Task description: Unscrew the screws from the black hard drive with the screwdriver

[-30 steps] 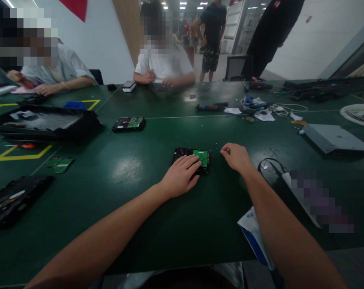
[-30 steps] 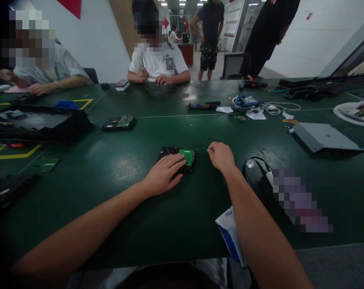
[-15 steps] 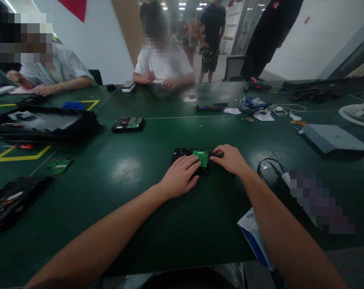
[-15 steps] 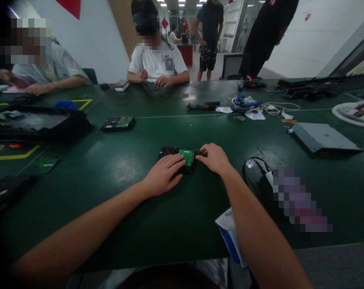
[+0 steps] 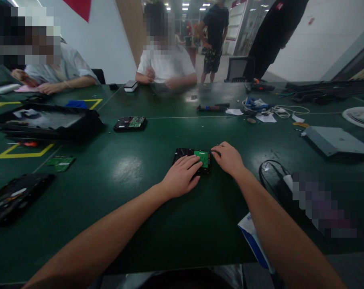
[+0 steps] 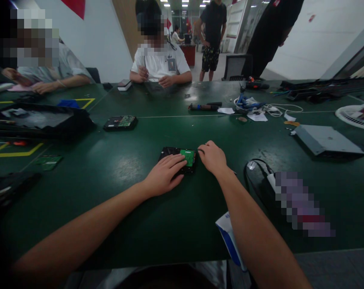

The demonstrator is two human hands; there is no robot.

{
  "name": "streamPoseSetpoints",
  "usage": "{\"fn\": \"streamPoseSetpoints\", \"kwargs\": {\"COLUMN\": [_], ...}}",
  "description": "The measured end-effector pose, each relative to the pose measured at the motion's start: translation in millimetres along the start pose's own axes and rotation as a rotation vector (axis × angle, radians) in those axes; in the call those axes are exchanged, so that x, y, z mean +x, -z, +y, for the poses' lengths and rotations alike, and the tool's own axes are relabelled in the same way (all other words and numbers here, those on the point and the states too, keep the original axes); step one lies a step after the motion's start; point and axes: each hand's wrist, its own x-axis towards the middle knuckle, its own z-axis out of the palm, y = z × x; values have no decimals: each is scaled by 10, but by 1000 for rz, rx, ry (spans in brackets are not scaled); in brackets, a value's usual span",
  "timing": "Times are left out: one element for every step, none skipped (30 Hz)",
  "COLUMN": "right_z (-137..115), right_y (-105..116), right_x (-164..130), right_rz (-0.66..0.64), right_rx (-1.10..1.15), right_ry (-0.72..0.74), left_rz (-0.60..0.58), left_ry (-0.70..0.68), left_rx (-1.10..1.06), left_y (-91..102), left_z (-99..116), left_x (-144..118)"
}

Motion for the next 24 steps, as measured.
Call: {"fn": "streamPoseSetpoints", "kwargs": {"right_z": [-28,-54,-78,-99,-117,-132,-143,-147,-143,-129,-104,-70,-28,16,60,99,130,154,170,181,187,193,199,207], "right_y": [-3,-4,-4,-3,0,5,12,21,31,43,56,70,83,95,103,108,108,104,96,85,74,63,53,44], "right_x": [3,6,8,9,10,9,8,7,6,6,6,6,6,6,5,4,3,3,3,5,8,12,16,18], "right_rz": [-12,-16,-14,-10,-9,-12,-20,-28,-29,-19,3,35,68,91,101,101,93,81,69,58,50,46,43,44], "right_rx": [-6,-12,-17,-21,-24,-27,-29,-29,-30,-30,-32,-39,-48,-64,-86,-106,-122,-130,-132,-130,-125,-122,-120,-117], "right_ry": [8,13,15,15,13,6,-2,-12,-25,-38,-51,-70,-88,-113,-140,-159,-175,-183,-183,-180,-176,-175,-176,-179], "left_rz": [0,1,2,4,5,6,5,3,-1,-3,-5,-8,-9,-12,-14,-18,-20,-23,-26,-28,-29,-30,-30,-29], "left_ry": [0,-1,-2,-4,-4,-4,-4,-3,-3,-2,-1,0,3,4,7,9,11,13,15,15,14,14,14,16], "left_rx": [0,0,1,1,2,2,2,0,-1,-2,-3,-3,-2,-1,0,1,3,4,5,6,6,5,5,5], "left_y": [-1,-3,-6,-8,-10,-11,-10,-9,-7,-5,-3,-1,0,1,2,3,4,7,10,14,19,24,28,31], "left_z": [-2,-4,-8,-11,-13,-15,-15,-15,-13,-11,-8,-6,-4,-3,-3,-2,-2,-1,0,1,4,7,9,12], "left_x": [-1,-2,-3,-4,-4,-4,-4,-4,-3,-1,0,0,1,1,1,0,0,0,1,2,3,4,5,6]}}
